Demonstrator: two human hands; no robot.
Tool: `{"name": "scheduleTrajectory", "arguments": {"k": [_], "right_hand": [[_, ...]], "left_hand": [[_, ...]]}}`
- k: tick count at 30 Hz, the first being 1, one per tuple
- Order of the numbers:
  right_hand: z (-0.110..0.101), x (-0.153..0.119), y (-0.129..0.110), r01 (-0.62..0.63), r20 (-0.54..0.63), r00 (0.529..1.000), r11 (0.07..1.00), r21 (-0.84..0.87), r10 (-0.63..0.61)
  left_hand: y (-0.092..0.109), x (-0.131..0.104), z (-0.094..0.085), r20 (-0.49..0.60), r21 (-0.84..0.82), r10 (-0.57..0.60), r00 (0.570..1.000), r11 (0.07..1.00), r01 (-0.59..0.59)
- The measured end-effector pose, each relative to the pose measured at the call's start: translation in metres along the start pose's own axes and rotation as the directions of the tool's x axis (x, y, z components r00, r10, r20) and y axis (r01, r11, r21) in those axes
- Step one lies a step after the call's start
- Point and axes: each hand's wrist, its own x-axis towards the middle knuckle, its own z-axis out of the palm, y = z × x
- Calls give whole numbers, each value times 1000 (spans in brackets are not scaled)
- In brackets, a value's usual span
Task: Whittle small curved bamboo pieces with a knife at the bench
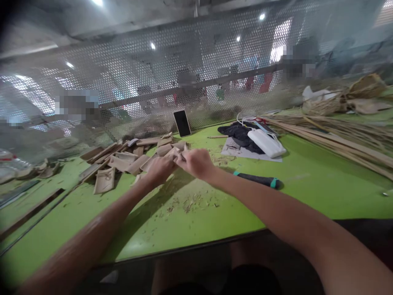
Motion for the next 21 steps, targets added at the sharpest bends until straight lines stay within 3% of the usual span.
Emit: {"name": "scheduleTrajectory", "arguments": {"k": [3,7,12,17,21], "right_hand": [[-1,1,0,-120,22,992,990,-77,122],[-5,0,-4,-12,49,999,1000,-29,13],[-5,-1,-4,-113,59,991,991,-77,118],[-4,-1,-8,32,1,999,999,-27,-32],[-3,0,-5,-124,-18,992,988,-97,122]], "left_hand": [[-1,0,3,-18,26,-10,1000,1000,11],[-3,-1,5,-26,10,43,999,999,-43],[-3,-1,1,-14,32,33,999,999,-32],[-2,-1,-3,27,20,43,999,999,-43],[-2,0,-1,-6,22,8,1000,1000,-8]]}}
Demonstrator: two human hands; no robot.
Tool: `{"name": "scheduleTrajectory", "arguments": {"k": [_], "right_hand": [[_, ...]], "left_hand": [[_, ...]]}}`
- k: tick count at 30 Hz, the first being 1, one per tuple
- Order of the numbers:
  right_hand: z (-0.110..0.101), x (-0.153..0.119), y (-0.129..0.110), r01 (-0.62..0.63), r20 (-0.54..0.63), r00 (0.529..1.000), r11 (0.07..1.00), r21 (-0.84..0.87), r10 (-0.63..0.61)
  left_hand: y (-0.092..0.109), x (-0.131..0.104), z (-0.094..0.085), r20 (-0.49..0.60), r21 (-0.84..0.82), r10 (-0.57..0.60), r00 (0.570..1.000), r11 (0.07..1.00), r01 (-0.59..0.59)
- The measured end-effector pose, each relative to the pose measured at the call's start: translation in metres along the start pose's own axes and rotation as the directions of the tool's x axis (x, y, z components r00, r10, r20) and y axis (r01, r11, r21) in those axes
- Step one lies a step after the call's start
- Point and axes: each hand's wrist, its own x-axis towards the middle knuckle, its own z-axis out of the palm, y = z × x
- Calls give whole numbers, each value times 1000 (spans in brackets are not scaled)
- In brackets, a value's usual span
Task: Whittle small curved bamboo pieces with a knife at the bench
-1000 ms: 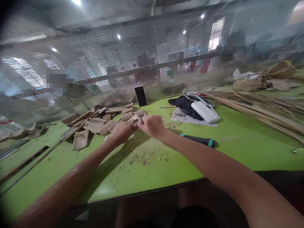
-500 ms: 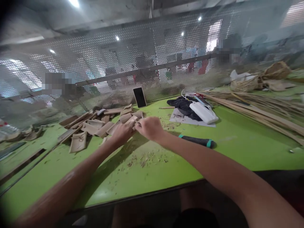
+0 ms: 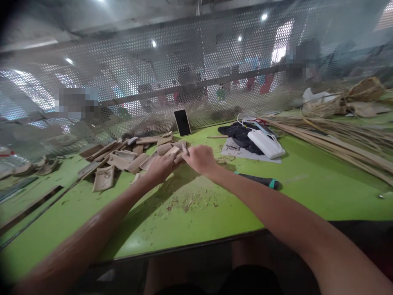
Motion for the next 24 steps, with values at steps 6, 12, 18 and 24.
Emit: {"name": "scheduleTrajectory", "arguments": {"k": [6,12,18,24], "right_hand": [[0,0,1,117,27,993,991,69,-119],[0,0,1,115,27,993,989,95,-118],[3,1,4,21,5,1000,999,43,-21],[4,1,5,113,-24,994,990,82,-111]], "left_hand": [[0,0,3,-2,-52,20,1000,998,-20],[-1,-1,3,8,-24,37,999,999,-37],[0,-1,1,-5,-1,13,1000,1000,-13],[-1,0,0,7,-24,15,1000,1000,-14]]}}
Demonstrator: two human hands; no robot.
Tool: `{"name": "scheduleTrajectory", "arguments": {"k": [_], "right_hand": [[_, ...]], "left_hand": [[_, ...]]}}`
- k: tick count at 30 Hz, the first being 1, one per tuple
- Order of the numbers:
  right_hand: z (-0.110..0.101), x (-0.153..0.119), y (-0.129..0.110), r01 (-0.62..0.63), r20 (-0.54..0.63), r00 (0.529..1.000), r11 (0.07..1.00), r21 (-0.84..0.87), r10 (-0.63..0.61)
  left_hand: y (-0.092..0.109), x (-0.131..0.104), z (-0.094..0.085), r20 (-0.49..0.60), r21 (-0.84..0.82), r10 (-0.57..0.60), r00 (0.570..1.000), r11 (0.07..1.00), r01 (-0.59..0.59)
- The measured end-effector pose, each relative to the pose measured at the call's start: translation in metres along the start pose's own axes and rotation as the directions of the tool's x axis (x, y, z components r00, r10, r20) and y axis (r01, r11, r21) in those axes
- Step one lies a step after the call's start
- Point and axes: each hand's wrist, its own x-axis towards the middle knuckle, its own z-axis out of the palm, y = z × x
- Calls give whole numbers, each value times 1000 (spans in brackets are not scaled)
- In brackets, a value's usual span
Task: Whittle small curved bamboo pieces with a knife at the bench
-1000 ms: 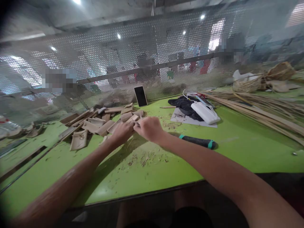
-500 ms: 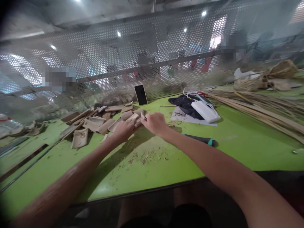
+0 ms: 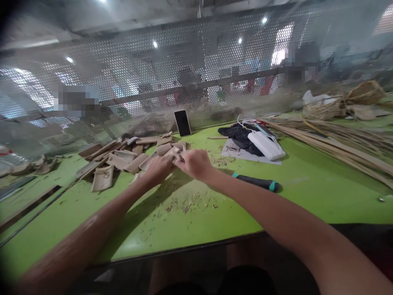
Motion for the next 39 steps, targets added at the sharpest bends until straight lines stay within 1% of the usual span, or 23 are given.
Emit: {"name": "scheduleTrajectory", "arguments": {"k": [3,4,7,8,12,14,16,17,20,21,22,25,26,27,29,30,31,34,35,37,39], "right_hand": [[1,1,1,-105,4,994,993,-58,106],[1,1,1,-104,7,994,993,-61,105],[0,1,0,-6,5,1000,1000,-30,6],[-1,1,-1,3,2,1000,1000,-29,-3],[-3,3,1,-82,68,994,996,-32,84],[-4,3,1,-41,79,996,999,4,41],[-4,3,1,10,43,999,1000,15,-10],[-4,3,0,9,34,999,1000,4,-9],[-4,2,0,-88,52,995,995,-51,91],[-4,2,-1,-99,61,993,994,-49,102],[-4,1,-2,-80,64,995,996,-32,82],[-4,0,-8,59,45,997,998,31,-61],[-4,-1,-10,70,32,997,997,26,-71],[-5,0,-10,44,16,999,999,2,-44],[-5,0,-10,-54,-10,999,997,-49,53],[-5,0,-10,-78,-7,997,996,-53,78],[-6,0,-10,-69,7,998,997,-42,69],[-7,0,-11,64,64,996,998,25,-66],[-8,0,-11,69,65,995,997,21,-70],[-8,1,-10,-13,46,999,1000,-27,14],[-8,1,-10,-87,49,995,996,-37,89]], "left_hand": [[-1,0,0,-7,-4,-13,1000,1000,13],[-1,0,0,-4,-5,-10,1000,1000,10],[-1,-1,-1,6,-9,-3,1000,1000,3],[-1,-1,-1,1,-12,-4,1000,1000,4],[-1,-1,-1,-11,-7,-5,1000,1000,5],[-1,-1,0,-5,-1,7,1000,1000,-7],[-1,0,0,-7,-5,13,1000,1000,-13],[-1,0,0,-12,-8,11,1000,1000,-11],[-1,1,1,-25,-19,-1,1000,1000,1],[-2,1,2,-29,-26,1,1000,1000,-1],[-2,1,2,-24,-34,6,1000,999,-7],[-3,1,2,19,-56,10,1000,998,-8],[-3,1,2,25,-61,0,1000,998,1],[-3,0,2,22,-65,-15,1000,998,16],[-1,0,1,-14,-79,-38,999,996,37],[-1,0,0,-28,-87,-36,999,996,33],[0,0,0,-28,-92,-25,999,996,23],[0,1,1,9,-104,4,1000,995,-3],[0,1,1,9,-107,1,1000,994,0],[0,1,2,-13,-110,-20,1000,994,19],[-1,1,1,-34,-111,-23,999,994,19]]}}
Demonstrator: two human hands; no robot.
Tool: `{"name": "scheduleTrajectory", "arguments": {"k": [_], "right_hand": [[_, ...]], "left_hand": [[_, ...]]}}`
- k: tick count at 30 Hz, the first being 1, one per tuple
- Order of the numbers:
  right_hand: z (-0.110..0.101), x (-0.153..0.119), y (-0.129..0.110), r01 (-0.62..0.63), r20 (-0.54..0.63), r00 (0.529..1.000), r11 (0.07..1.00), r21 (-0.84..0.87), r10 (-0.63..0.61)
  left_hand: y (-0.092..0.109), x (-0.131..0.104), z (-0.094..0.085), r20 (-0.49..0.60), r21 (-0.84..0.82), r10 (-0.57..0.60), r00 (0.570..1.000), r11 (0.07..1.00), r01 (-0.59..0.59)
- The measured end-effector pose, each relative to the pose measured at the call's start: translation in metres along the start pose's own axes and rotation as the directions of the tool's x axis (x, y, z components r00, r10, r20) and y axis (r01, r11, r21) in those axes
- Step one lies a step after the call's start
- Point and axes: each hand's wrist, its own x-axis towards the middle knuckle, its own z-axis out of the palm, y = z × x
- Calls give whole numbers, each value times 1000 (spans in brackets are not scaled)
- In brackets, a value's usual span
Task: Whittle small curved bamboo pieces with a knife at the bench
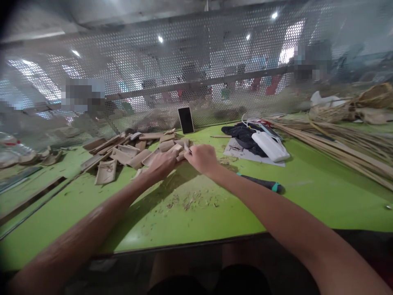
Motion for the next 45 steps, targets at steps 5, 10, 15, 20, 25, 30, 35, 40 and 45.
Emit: {"name": "scheduleTrajectory", "arguments": {"k": [5,10,15,20,25,30,35,40,45], "right_hand": [[1,0,-2,145,39,988,982,118,-151],[1,3,1,-4,44,999,999,45,2],[1,2,2,69,30,997,996,49,-71],[4,1,4,30,52,998,999,42,-32],[4,1,2,16,17,1000,1000,-10,-16],[5,0,1,116,1,993,992,58,-116],[8,1,6,29,-9,1000,999,14,-29],[7,-1,2,140,-6,990,987,78,-140],[4,1,2,15,-7,1000,999,40,-15]], "left_hand": [[1,-1,-3,58,18,-7,998,1000,6],[4,0,-5,28,43,-13,1000,999,12],[2,-1,-4,52,64,11,999,998,-15],[1,-3,-8,73,71,-13,997,997,8],[2,-4,-9,51,66,-15,999,998,11],[0,-3,-7,66,57,6,998,998,-10],[0,0,-4,39,68,-2,999,998,0],[1,0,-6,97,85,36,995,995,-44],[4,-2,-12,54,71,-1,999,997,-3]]}}
